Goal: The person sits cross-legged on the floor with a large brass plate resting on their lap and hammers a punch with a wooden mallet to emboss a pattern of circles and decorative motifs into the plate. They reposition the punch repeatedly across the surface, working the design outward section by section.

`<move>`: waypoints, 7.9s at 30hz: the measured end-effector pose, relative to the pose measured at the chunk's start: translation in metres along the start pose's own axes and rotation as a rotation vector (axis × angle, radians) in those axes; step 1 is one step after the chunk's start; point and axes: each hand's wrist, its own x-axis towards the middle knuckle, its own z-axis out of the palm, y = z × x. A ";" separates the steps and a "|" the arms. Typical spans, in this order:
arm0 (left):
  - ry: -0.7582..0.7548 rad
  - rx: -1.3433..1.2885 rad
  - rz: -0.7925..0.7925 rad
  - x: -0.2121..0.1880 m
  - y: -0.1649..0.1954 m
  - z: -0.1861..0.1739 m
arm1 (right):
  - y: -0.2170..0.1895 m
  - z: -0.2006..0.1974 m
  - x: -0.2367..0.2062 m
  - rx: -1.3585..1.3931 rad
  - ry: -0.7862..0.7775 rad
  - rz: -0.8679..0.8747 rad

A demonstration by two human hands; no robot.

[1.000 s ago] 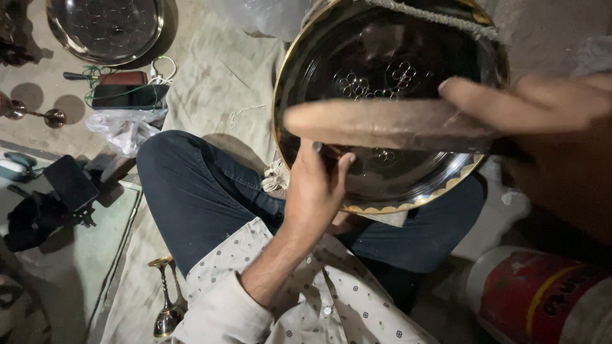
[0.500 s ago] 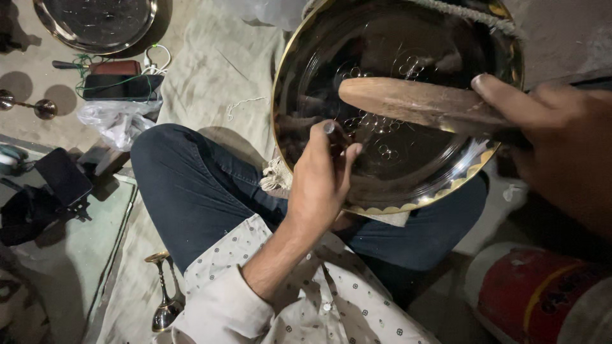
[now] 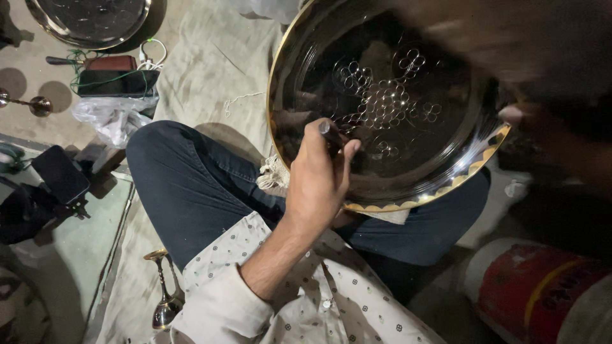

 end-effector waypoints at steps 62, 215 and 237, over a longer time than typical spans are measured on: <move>-0.385 -0.052 0.447 0.060 0.012 -0.037 | -0.086 0.099 -0.162 0.542 0.153 0.808; -0.124 0.080 0.039 -0.007 0.006 -0.015 | -0.018 0.016 -0.039 0.530 -0.137 0.314; -0.077 0.019 0.095 -0.009 0.004 -0.010 | 0.031 0.088 -0.038 0.735 -0.038 0.179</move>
